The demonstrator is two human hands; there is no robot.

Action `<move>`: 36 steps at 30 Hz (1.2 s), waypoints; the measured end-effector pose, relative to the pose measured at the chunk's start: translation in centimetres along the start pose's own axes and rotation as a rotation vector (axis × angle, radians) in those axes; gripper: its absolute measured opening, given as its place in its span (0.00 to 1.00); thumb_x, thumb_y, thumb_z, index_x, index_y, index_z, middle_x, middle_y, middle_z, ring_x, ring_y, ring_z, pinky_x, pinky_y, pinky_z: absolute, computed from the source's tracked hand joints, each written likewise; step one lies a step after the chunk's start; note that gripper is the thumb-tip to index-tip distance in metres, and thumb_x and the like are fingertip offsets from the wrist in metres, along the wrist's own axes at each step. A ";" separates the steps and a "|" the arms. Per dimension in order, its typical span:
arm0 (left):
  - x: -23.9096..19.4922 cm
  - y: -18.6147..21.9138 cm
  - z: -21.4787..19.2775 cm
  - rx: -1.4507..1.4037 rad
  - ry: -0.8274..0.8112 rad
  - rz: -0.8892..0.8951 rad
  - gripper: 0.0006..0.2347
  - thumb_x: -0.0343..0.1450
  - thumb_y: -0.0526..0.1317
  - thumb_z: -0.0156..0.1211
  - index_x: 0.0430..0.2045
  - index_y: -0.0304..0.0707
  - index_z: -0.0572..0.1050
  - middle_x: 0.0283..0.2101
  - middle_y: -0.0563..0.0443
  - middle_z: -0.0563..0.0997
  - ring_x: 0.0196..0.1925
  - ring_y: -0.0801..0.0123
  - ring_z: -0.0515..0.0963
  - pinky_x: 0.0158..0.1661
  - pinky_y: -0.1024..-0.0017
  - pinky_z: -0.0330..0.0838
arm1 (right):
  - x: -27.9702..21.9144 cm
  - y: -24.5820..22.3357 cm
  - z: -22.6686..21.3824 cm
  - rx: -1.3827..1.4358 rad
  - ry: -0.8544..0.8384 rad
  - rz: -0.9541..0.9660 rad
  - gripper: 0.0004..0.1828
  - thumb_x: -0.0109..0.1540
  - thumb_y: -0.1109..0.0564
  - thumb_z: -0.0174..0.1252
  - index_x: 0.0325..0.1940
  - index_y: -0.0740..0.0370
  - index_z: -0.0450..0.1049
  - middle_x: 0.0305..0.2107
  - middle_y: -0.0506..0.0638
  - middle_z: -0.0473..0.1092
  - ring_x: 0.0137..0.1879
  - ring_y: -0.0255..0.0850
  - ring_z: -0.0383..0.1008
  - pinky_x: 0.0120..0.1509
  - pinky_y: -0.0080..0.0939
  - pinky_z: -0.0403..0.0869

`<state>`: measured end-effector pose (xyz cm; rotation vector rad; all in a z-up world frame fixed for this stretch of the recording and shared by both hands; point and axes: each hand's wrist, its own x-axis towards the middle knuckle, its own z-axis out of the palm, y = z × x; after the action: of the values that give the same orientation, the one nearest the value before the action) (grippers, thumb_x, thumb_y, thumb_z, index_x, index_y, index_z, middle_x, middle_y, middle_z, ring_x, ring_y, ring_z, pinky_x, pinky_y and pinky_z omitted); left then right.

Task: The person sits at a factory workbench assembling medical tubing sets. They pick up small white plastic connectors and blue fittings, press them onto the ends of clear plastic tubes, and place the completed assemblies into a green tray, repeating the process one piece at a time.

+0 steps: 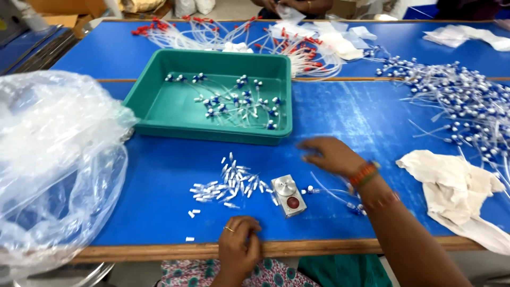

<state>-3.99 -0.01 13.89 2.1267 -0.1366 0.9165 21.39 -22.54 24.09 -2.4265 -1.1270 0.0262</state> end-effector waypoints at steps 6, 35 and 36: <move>-0.3 -3.3 0.1 -0.433 0.112 -0.470 0.03 0.71 0.28 0.57 0.33 0.34 0.77 0.35 0.50 0.79 0.36 0.70 0.76 0.38 0.72 0.70 | -8.1 -1.1 2.0 -0.243 0.007 0.419 0.14 0.61 0.46 0.59 0.46 0.49 0.82 0.40 0.53 0.80 0.46 0.51 0.80 0.51 0.51 0.76; 3.5 -4.3 -2.2 0.293 -0.234 -0.307 0.04 0.69 0.36 0.61 0.34 0.40 0.80 0.40 0.47 0.79 0.44 0.51 0.78 0.44 0.58 0.73 | -15.5 -5.4 4.8 0.857 0.443 0.337 0.25 0.63 0.66 0.52 0.66 0.67 0.68 0.34 0.57 0.79 0.37 0.39 0.78 0.41 0.39 0.76; 3.5 -4.4 -2.3 0.271 -0.206 -0.314 0.05 0.69 0.36 0.61 0.35 0.38 0.80 0.40 0.46 0.80 0.44 0.51 0.79 0.44 0.57 0.72 | -15.8 -5.1 5.4 0.828 0.400 0.362 0.23 0.64 0.65 0.52 0.64 0.67 0.72 0.31 0.56 0.78 0.33 0.37 0.74 0.36 0.39 0.73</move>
<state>-1.09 5.28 14.35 2.4025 0.2259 0.5551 6.12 -29.01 18.63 -1.7356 -0.3654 0.0961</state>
